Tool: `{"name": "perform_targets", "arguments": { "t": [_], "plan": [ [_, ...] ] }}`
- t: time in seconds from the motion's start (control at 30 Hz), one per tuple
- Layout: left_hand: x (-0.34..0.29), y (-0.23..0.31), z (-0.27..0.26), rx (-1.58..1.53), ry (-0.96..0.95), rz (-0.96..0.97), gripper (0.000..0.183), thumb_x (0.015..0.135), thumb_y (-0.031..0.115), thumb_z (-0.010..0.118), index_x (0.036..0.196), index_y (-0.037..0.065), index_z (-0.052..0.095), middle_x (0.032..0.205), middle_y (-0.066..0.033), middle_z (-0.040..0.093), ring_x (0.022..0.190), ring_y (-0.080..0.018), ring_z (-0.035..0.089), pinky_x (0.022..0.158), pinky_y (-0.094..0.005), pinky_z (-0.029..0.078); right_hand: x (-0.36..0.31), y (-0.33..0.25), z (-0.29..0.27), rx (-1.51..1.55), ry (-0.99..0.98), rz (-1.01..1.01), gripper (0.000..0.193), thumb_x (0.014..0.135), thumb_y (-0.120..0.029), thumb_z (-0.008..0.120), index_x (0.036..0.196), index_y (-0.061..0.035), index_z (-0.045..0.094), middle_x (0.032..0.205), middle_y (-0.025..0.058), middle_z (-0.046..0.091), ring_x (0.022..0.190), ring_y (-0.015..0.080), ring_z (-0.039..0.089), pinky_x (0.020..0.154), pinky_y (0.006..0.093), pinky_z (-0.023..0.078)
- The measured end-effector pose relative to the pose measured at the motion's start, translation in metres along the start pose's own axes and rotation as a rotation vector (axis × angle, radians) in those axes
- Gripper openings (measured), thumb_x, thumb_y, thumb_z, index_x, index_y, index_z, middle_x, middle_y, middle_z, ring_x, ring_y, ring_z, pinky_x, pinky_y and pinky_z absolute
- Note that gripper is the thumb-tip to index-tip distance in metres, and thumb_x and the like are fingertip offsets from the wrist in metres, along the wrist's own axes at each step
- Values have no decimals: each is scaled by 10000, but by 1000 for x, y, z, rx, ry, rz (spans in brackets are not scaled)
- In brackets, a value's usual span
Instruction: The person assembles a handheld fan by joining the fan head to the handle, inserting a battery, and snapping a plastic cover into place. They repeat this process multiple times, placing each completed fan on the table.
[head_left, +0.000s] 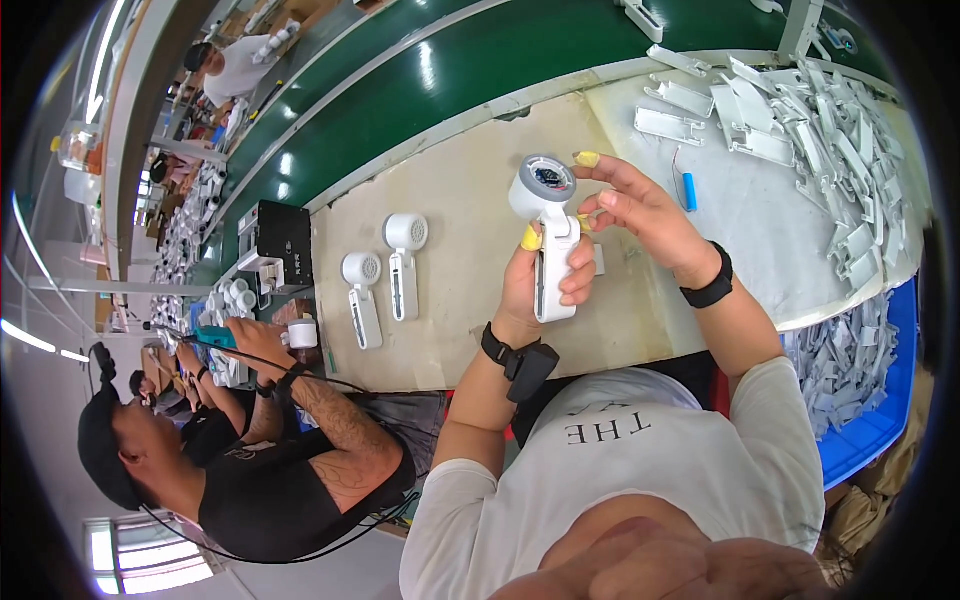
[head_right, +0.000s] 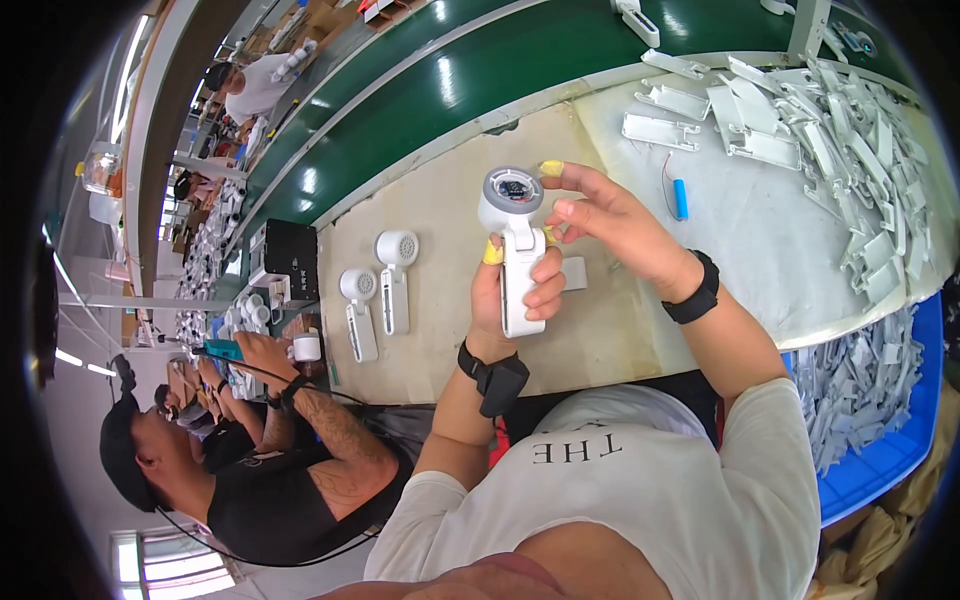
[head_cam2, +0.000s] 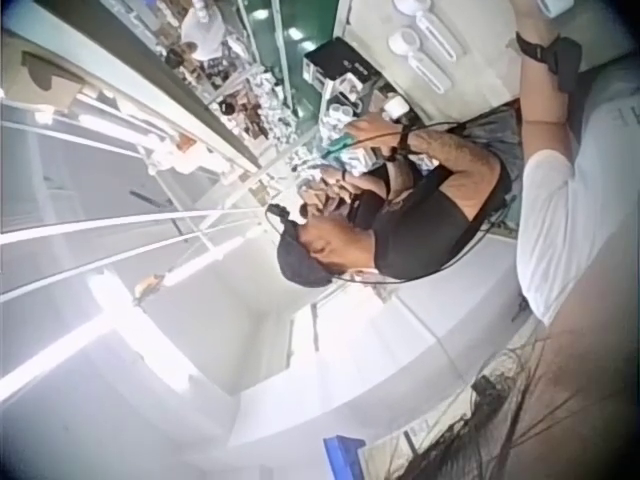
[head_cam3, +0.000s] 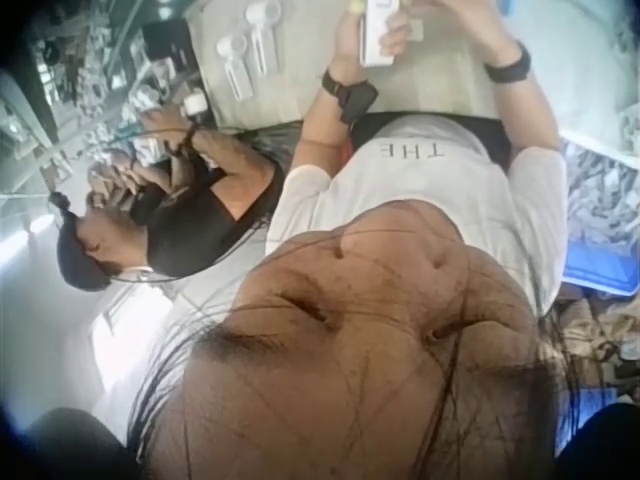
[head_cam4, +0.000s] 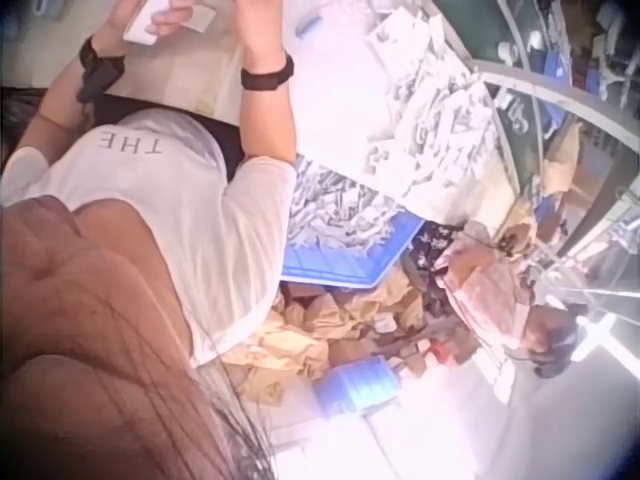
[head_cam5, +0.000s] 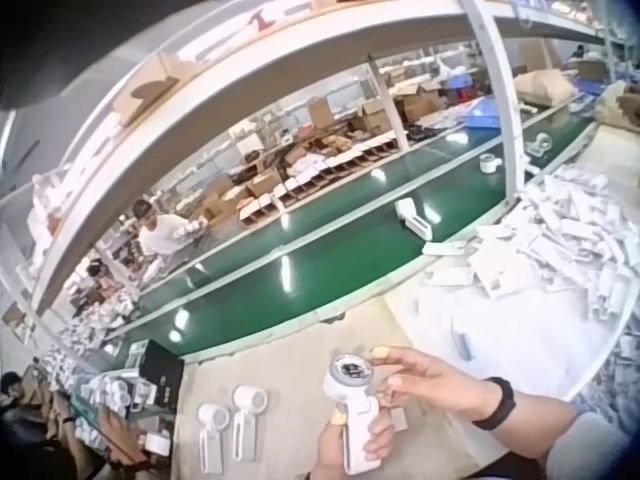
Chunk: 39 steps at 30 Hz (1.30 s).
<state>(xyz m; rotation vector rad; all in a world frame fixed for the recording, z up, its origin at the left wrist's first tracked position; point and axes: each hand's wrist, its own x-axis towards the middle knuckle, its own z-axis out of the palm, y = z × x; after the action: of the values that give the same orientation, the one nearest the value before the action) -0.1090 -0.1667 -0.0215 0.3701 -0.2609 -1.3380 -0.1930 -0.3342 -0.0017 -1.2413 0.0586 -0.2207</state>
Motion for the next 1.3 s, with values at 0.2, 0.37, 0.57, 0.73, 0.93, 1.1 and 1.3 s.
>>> {"name": "perform_targets", "arguments": {
  "t": [0.2, 0.37, 0.57, 0.73, 0.93, 1.1, 1.3],
  "plan": [
    [1, -3, -3, 64, 31, 50, 492, 933, 463, 369, 1190, 50, 446, 830, -49, 468, 595, -123, 428, 491, -250, 391, 1, 5, 0, 5, -30, -26, 469, 906, -182, 508, 1339, -71, 367, 1301, 85, 450, 1027, 148, 516, 855, 280, 429],
    [10, -4, -15, 437, 245, 547, 416, 947, 304, 423, 1287, 71, 360, 930, -41, 497, 793, -131, 496, 730, -278, 432, -5, 11, 10, -274, -10, -93, 561, 839, -146, 606, 1331, -44, 355, 1302, 103, 421, 1063, 180, 496, 892, 317, 422],
    [13, -15, -5, 654, 508, 694, 474, 951, 253, 448, 1356, 73, 281, 1032, -23, 478, 884, -119, 491, 793, -271, 431, -17, 29, 38, -850, -58, -248, 612, 783, -155, 626, 1309, -31, 339, 1274, 168, 409, 1007, 309, 549, 862, 359, 448],
    [13, -2, -1, 649, 310, 793, 443, 927, 269, 473, 1304, 75, 347, 1105, -61, 512, 1064, -212, 506, 911, -351, 421, -13, 13, 27, -458, -73, -166, 489, 855, -124, 551, 1302, -13, 386, 1226, 138, 485, 998, 238, 549, 877, 319, 431],
    [2, 11, -13, 602, 317, 505, 480, 935, 356, 427, 1285, 28, 418, 1201, -90, 531, 1063, -194, 529, 903, -370, 428, -7, -8, 8, -198, -7, 129, 370, 924, -124, 480, 1271, 5, 463, 1101, 56, 579, 990, 117, 520, 852, 267, 429],
    [6, 8, -7, 456, 253, 437, 464, 944, 294, 458, 1334, 60, 367, 1176, -86, 543, 978, -164, 551, 747, -316, 463, -7, -13, -3, -495, -128, 49, 355, 932, -159, 482, 1255, -9, 478, 1080, 66, 591, 957, 131, 544, 842, 269, 438],
    [9, 0, -12, 481, 325, 482, 455, 967, 223, 413, 1379, 71, 294, 1259, -96, 476, 1066, -184, 521, 854, -336, 451, -4, 5, 22, -1219, 72, -540, 434, 763, -88, 643, 1173, -33, 511, 1123, 122, 536, 983, 282, 540, 878, 359, 438]
  ]
}}
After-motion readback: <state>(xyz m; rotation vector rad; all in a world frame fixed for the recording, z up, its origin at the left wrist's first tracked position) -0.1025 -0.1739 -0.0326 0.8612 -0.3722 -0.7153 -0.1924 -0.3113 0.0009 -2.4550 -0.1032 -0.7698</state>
